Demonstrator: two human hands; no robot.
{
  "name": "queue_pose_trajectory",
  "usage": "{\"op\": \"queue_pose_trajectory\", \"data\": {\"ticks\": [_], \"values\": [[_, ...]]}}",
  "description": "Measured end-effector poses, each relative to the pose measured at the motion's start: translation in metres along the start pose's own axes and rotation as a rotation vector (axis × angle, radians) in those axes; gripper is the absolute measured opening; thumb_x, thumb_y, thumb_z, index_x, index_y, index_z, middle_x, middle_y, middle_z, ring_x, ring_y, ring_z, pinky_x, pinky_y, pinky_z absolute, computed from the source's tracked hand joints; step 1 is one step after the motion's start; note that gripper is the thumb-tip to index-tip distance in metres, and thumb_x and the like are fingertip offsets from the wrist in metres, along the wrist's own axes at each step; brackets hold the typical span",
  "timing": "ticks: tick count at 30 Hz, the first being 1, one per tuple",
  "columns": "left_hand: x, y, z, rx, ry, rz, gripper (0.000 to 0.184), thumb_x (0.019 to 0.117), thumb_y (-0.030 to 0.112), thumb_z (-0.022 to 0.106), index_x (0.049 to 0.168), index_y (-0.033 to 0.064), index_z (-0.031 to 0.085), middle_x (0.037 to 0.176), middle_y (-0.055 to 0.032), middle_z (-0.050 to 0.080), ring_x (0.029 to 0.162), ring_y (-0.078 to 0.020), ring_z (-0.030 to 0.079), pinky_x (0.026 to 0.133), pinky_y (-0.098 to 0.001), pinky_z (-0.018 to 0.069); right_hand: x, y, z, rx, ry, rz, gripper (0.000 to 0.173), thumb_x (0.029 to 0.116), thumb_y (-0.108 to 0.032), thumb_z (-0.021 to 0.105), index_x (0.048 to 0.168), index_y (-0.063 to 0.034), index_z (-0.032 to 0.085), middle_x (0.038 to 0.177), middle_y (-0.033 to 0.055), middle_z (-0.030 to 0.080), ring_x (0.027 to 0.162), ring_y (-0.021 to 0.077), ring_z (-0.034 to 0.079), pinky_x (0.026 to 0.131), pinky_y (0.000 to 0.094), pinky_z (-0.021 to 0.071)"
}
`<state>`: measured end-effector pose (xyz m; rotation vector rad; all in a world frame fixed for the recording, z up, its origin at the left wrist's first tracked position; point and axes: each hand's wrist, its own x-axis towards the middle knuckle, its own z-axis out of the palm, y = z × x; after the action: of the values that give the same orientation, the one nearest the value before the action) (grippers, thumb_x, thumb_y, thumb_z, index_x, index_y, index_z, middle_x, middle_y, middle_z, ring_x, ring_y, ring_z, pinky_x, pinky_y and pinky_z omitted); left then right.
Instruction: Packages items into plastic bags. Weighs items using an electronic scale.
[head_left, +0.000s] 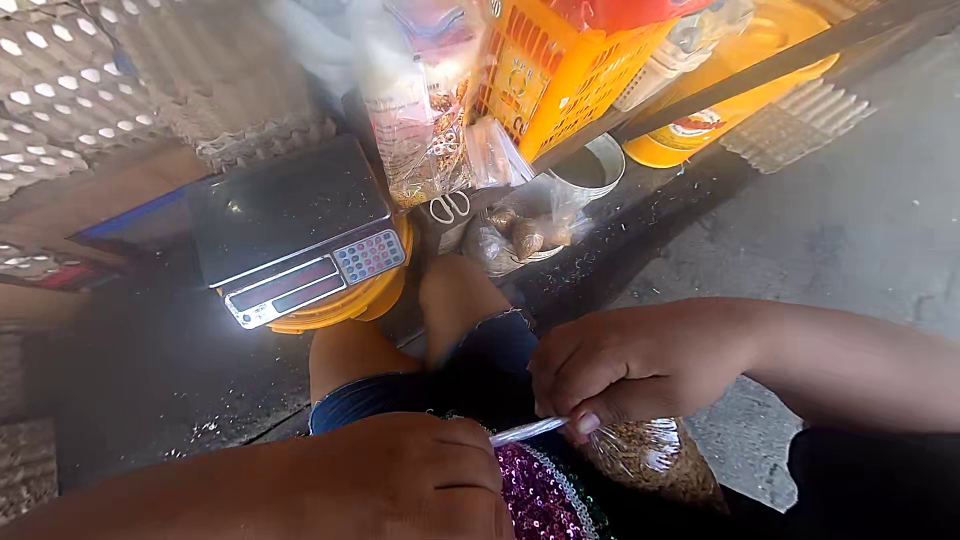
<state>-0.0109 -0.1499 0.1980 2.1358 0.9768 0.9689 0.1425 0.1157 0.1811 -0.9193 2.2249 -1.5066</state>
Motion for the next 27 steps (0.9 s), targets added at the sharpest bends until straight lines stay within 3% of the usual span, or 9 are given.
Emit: {"op": "queue_pose_trajectory", "data": {"ticks": [3,6,8,10,12,14,20,23,27], "values": [[-0.004,-0.017,-0.002,-0.034,0.131,-0.041,0.022,0.1102,0.015,0.043,0.105,0.0055,0.063,0.107,-0.0101,0.066,0.119,-0.0191,0.061,0.108,-0.0323,0.0479,-0.019,0.007,-0.008,-0.093,0.116,0.030,0.034,0.1084,-0.025,0.049,0.100,-0.0015,0.072,0.104,0.0052,0.072,0.108,0.0117,0.066,0.099,0.0303,0.0530],[-0.028,-0.040,-0.008,0.072,0.376,-0.242,0.024,0.1092,0.022,0.050,0.112,0.0095,0.070,0.119,-0.0045,0.069,0.121,-0.0138,0.062,0.105,-0.0331,0.0523,-0.053,0.021,-0.021,-0.186,0.316,0.181,0.033,0.1085,-0.027,0.050,0.101,-0.0044,0.073,0.114,0.0045,0.072,0.117,0.0121,0.063,0.105,0.0325,0.0508],[-0.055,-0.056,-0.008,0.117,0.568,-0.422,0.024,0.1075,0.030,0.054,0.117,0.0163,0.072,0.120,0.0021,0.070,0.114,-0.0090,0.065,0.099,-0.0293,0.0559,-0.077,0.033,-0.023,-0.228,0.538,0.422,0.028,0.1047,-0.024,0.053,0.096,-0.0089,0.075,0.121,0.0024,0.070,0.117,0.0091,0.063,0.102,0.0308,0.0529],[-0.080,-0.069,-0.003,0.114,0.725,-0.554,0.020,0.1060,0.032,0.057,0.116,0.0232,0.072,0.117,0.0073,0.070,0.108,-0.0077,0.067,0.094,-0.0278,0.0580,-0.086,0.050,-0.022,-0.180,0.733,0.755,0.022,0.1041,-0.016,0.054,0.101,-0.0061,0.074,0.129,0.0075,0.064,0.117,0.0154,0.064,0.097,0.0387,0.0567],[-0.102,-0.082,0.010,0.095,0.825,-0.634,0.019,0.1051,0.028,0.058,0.113,0.0209,0.073,0.116,0.0074,0.070,0.105,-0.0072,0.068,0.092,-0.0270,0.0583,-0.087,0.087,-0.020,-0.046,0.870,1.032,0.024,0.1081,-0.015,0.050,0.113,-0.0001,0.067,0.130,0.0178,0.060,0.112,0.0287,0.065,0.090,0.0510,0.0584],[-0.120,-0.098,0.026,0.077,0.876,-0.692,0.020,0.1040,0.023,0.058,0.111,0.0130,0.073,0.114,0.0044,0.071,0.102,-0.0063,0.068,0.090,-0.0260,0.0580,-0.087,0.138,-0.019,0.056,1.016,1.171,0.030,0.1101,-0.018,0.047,0.124,0.0042,0.062,0.126,0.0252,0.062,0.106,0.0346,0.067,0.088,0.0536,0.0578],[-0.143,-0.106,0.052,0.119,0.859,-0.901,0.026,0.1028,0.023,0.057,0.110,0.0045,0.073,0.114,-0.0018,0.070,0.102,-0.0013,0.066,0.089,-0.0196,0.0562,-0.078,0.238,-0.037,0.443,1.408,1.108,0.036,0.1109,-0.021,0.044,0.137,0.0027,0.053,0.133,0.0253,0.057,0.105,0.0325,0.067,0.086,0.0481,0.0589],[-0.147,-0.100,0.051,0.153,0.848,-0.953,0.025,0.1019,0.023,0.058,0.110,0.0047,0.074,0.115,-0.0032,0.070,0.103,-0.0012,0.066,0.089,-0.0192,0.0560,-0.063,0.272,-0.059,0.464,1.480,1.040,0.038,0.1107,-0.023,0.045,0.139,0.0011,0.051,0.137,0.0245,0.054,0.109,0.0351,0.066,0.086,0.0522,0.0584],[-0.149,-0.102,0.050,0.236,0.793,-1.005,0.025,0.1013,0.022,0.058,0.109,0.0042,0.074,0.114,-0.0052,0.070,0.104,-0.0020,0.065,0.091,-0.0186,0.0545,-0.057,0.321,-0.082,0.371,1.448,1.150,0.044,0.1088,-0.025,0.049,0.143,0.0015,0.050,0.140,0.0289,0.051,0.123,0.0423,0.057,0.096,0.0607,0.0507]]}}
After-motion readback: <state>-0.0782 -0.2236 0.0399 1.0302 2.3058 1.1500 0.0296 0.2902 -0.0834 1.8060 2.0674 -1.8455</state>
